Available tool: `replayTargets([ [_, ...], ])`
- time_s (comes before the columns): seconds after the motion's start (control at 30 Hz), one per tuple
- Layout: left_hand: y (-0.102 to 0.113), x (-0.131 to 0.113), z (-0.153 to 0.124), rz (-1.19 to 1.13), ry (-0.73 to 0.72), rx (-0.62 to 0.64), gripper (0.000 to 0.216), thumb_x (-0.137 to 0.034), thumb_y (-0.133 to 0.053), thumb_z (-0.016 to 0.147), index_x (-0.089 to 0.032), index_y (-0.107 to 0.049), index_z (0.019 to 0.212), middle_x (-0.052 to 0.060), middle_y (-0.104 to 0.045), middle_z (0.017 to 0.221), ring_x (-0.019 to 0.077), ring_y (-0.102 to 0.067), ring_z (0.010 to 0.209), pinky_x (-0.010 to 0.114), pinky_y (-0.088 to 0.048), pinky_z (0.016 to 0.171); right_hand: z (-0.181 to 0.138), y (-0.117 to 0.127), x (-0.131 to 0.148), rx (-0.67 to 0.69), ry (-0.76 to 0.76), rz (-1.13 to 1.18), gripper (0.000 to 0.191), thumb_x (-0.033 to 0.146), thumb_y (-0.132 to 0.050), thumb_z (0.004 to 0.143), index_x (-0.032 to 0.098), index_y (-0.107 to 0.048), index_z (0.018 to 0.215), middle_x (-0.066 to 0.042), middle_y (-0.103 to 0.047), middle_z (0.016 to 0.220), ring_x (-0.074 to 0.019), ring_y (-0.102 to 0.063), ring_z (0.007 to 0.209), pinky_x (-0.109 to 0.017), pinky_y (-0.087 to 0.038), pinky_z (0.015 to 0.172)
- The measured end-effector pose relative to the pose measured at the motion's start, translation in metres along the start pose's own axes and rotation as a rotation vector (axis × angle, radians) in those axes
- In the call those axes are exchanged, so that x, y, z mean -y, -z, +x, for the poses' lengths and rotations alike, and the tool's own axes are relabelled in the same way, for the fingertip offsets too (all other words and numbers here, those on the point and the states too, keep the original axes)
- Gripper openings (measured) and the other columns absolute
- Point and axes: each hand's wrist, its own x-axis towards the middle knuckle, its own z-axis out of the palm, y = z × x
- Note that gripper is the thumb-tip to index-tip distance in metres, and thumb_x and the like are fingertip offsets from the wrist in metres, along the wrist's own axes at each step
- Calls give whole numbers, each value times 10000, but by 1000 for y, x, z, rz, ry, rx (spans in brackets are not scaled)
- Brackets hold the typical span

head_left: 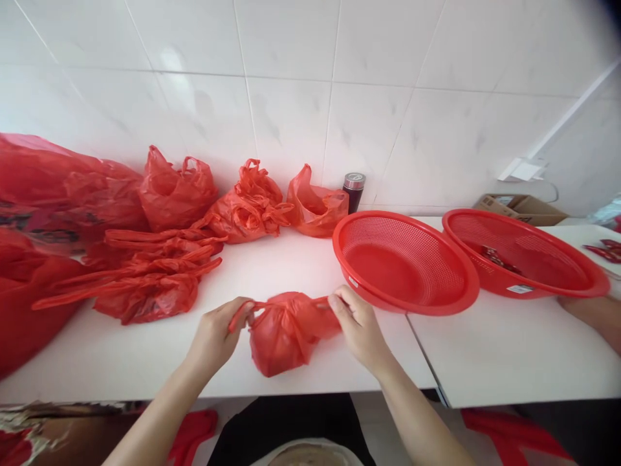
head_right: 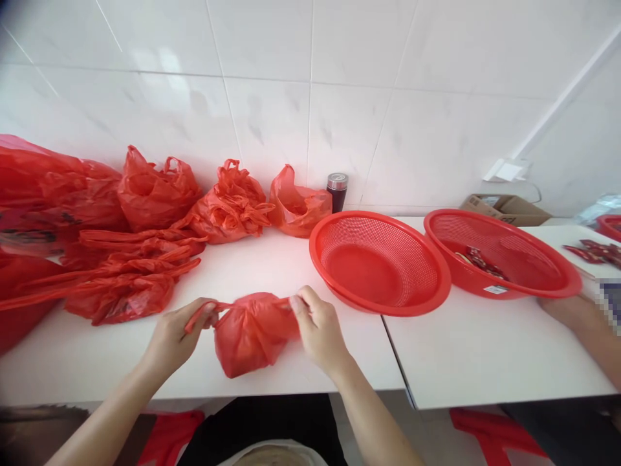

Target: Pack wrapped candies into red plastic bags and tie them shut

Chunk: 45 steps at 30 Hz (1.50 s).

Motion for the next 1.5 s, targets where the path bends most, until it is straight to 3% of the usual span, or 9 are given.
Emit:
replayTargets([
  [0.07, -9, 18, -16, -16, 90, -32, 346, -388, -384, 952, -219, -547, 698, -12, -601, 626, 149, -560, 579, 256, -430, 626, -8, 5, -29, -92, -96, 19, 299, 428, -423, 960, 219, -464, 750, 9, -542, 698, -150, -553, 684, -265, -433, 663],
  [0.13, -23, 23, -25, -85, 191, -98, 337, -414, -399, 946, -217, -558, 723, 2, -627, 688, 164, -590, 666, 261, -438, 679, -11, 4, -48, -167, -164, -2, 294, 438, -417, 956, 221, -463, 763, -14, -606, 746, -177, -613, 764, -286, -452, 713],
  [0.23, -48, 6, -26, -235, 325, -264, 337, -453, -362, 959, -217, -561, 823, 23, -649, 806, 188, -608, 801, 274, -450, 745, -4, -11, -50, -261, -171, -152, 257, 420, -369, 969, 228, -458, 823, -27, -658, 821, -191, -642, 821, -287, -441, 723],
  [0.3, -60, -9, -20, -258, 349, -314, 341, -466, -330, 966, -226, -533, 834, 7, -616, 769, 182, -583, 742, 272, -449, 703, 3, -25, -42, -259, -149, -306, 255, 408, -329, 981, 232, -473, 865, -18, -660, 813, -187, -630, 767, -273, -412, 674],
  [0.47, -64, -10, -7, -68, 347, -212, 347, -476, -271, 974, -245, -499, 851, -25, -559, 613, 169, -534, 570, 253, -408, 576, 10, -45, -42, -101, -140, -579, 307, 394, -286, 998, 234, -531, 905, 9, -636, 674, -172, -587, 597, -245, -281, 548],
  [0.67, -52, 25, -1, 153, 284, -13, 332, -431, -292, 962, -250, -569, 995, 13, -681, 742, 186, -615, 640, 259, -410, 631, 4, -33, -71, -74, -247, -808, 314, 409, -328, 993, 227, -572, 919, -5, -641, 648, -173, -593, 586, -253, -215, 517],
  [0.9, -54, 31, 31, 394, 317, 190, 391, -450, -316, 938, -284, -669, 914, 48, -704, 735, 232, -626, 655, 274, -340, 544, 15, -32, -81, -60, -251, -1004, 267, 383, -394, 989, 225, -592, 903, -9, -660, 652, -155, -604, 582, -265, -190, 513],
  [1.23, -72, 32, 42, 600, 266, 154, 420, -405, -269, 966, -235, -642, 1054, 106, -724, 849, 277, -660, 734, 312, -358, 586, 17, -35, -83, -108, -267, -1060, 251, 345, -390, 989, 202, -585, 922, -24, -663, 678, -155, -611, 597, -277, -178, 517],
  [1.5, -52, 43, 25, 594, 242, 124, 324, -339, -323, 947, -231, -628, 949, 75, -715, 933, 262, -640, 858, 322, -372, 668, 14, -34, -84, -167, -305, -1045, 195, 268, -403, 981, 197, -577, 930, -20, -657, 680, -142, -594, 593, -265, -188, 519],
])
